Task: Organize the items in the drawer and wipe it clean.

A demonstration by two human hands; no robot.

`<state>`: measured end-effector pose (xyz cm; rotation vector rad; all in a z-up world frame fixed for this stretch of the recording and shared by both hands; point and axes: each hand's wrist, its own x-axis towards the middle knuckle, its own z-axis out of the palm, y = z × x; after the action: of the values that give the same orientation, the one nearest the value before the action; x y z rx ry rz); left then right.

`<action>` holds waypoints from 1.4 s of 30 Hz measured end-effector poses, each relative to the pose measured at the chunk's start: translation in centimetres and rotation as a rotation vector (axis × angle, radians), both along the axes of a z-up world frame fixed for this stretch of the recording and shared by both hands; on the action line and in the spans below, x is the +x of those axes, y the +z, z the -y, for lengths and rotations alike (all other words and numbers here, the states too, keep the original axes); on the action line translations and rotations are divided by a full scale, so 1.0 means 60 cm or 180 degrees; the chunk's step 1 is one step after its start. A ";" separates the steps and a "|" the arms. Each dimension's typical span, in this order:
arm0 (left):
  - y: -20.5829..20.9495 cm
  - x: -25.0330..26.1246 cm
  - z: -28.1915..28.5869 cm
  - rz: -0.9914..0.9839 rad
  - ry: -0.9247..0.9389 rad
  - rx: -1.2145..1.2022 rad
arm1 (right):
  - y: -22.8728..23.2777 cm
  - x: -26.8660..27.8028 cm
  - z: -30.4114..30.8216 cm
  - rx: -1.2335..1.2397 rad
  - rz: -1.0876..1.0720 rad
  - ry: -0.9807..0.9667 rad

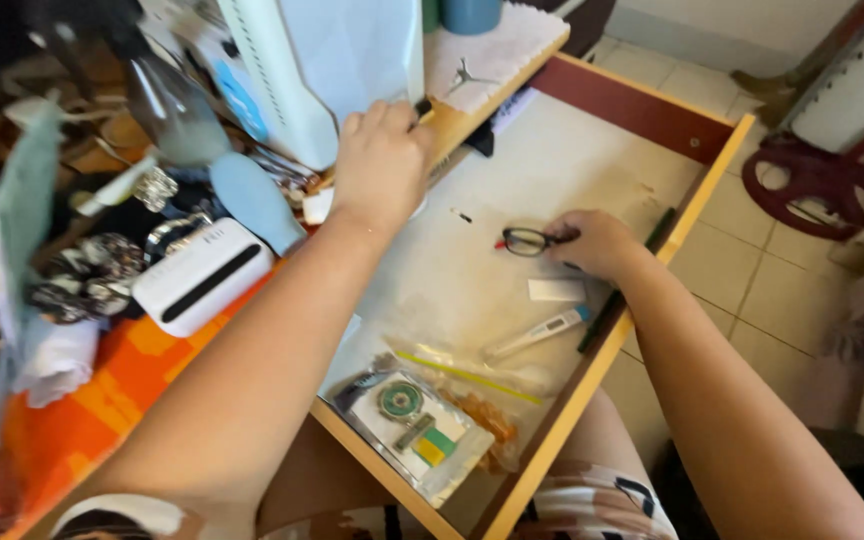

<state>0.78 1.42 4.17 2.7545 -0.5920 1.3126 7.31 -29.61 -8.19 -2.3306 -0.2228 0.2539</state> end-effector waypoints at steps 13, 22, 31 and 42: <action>-0.130 -0.074 0.219 -0.2739 -0.0877 -0.0045 | 0.084 0.040 0.012 -0.1575 0.0053 0.0983; -0.110 -0.061 0.219 -0.3758 -0.0084 0.0071 | 0.203 0.014 0.024 -0.2445 0.0445 0.1032; -0.144 -0.026 0.155 -0.4100 0.0066 -0.0288 | 0.152 0.001 0.005 -0.3720 0.0334 0.2133; 0.087 -0.091 -0.057 -0.2313 0.0795 -0.1975 | 0.239 0.048 -0.138 -0.0956 0.2969 0.1847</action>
<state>-4.68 4.83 9.37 2.5165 0.1865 0.3234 10.17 -21.30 6.13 -2.4575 -1.3963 -0.5880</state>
